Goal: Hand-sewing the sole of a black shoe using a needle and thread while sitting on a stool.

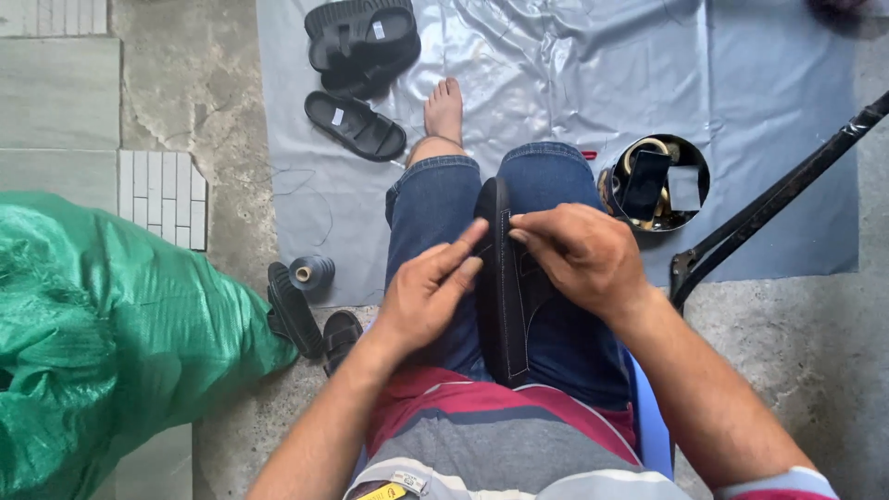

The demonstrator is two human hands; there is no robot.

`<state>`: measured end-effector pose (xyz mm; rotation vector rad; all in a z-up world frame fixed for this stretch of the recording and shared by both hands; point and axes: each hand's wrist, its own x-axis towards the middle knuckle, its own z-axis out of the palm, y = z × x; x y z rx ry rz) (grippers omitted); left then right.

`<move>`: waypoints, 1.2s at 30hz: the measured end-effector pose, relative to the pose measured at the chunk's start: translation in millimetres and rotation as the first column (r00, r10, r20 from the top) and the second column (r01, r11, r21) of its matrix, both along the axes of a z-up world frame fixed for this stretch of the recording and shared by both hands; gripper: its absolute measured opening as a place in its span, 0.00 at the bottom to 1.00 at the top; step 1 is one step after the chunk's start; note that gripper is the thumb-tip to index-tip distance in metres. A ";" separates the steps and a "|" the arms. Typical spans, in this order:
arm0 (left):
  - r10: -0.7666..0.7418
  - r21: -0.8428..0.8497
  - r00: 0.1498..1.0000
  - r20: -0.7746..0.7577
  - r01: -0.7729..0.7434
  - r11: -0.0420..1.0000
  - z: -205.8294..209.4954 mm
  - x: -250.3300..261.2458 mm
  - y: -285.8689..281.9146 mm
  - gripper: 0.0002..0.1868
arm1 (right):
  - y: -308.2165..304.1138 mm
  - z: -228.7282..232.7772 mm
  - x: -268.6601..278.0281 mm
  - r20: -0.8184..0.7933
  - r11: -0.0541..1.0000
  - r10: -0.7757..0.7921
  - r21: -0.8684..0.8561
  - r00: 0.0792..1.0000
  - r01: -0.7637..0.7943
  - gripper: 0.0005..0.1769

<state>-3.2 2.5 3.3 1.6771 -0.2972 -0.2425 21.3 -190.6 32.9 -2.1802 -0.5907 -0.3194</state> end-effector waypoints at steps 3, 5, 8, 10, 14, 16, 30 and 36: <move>0.102 0.168 0.989 0.106 -0.119 0.979 16.1 -15.9 -10.1 0.31 | -0.1 11.3 -22.9 -0.185 0.992 -0.120 0.004 0.975 0.123 0.03; 0.009 0.211 0.989 -0.146 0.022 0.977 36.5 -24.4 -19.0 0.36 | 2.0 18.6 -41.9 -0.273 0.971 -0.240 -0.090 0.932 0.224 0.04; 0.073 0.208 0.991 -0.111 -0.048 0.977 23.1 -38.9 -28.6 0.34 | 4.8 20.6 -60.4 -0.409 0.962 -0.270 -0.069 0.872 0.266 0.04; 0.124 0.179 0.992 -0.039 -0.115 0.977 7.3 -43.3 -30.7 0.33 | 6.3 14.6 -62.3 -0.440 0.966 -0.216 0.033 0.872 0.256 0.04; 0.254 0.096 0.944 0.212 -0.278 0.956 -2.1 -42.9 -29.9 0.29 | 9.4 7.7 -63.0 -0.467 0.945 -0.081 0.245 0.881 0.217 0.05; 0.274 0.088 0.929 0.250 -0.304 0.949 -3.5 -47.2 -27.9 0.29 | 10.9 3.0 -67.4 -0.490 0.935 -0.074 0.268 0.869 0.231 0.06; 0.261 0.199 0.962 0.086 -0.273 0.941 -8.1 -52.7 -23.4 0.29 | -16.9 -12.0 -52.7 -0.803 0.908 -0.016 0.238 0.596 0.345 0.07; 0.462 0.399 0.754 -0.467 -0.287 0.871 35.2 1.6 69.7 0.19 | -85.2 16.3 -14.9 -0.775 0.919 -0.385 -0.274 0.501 0.283 0.10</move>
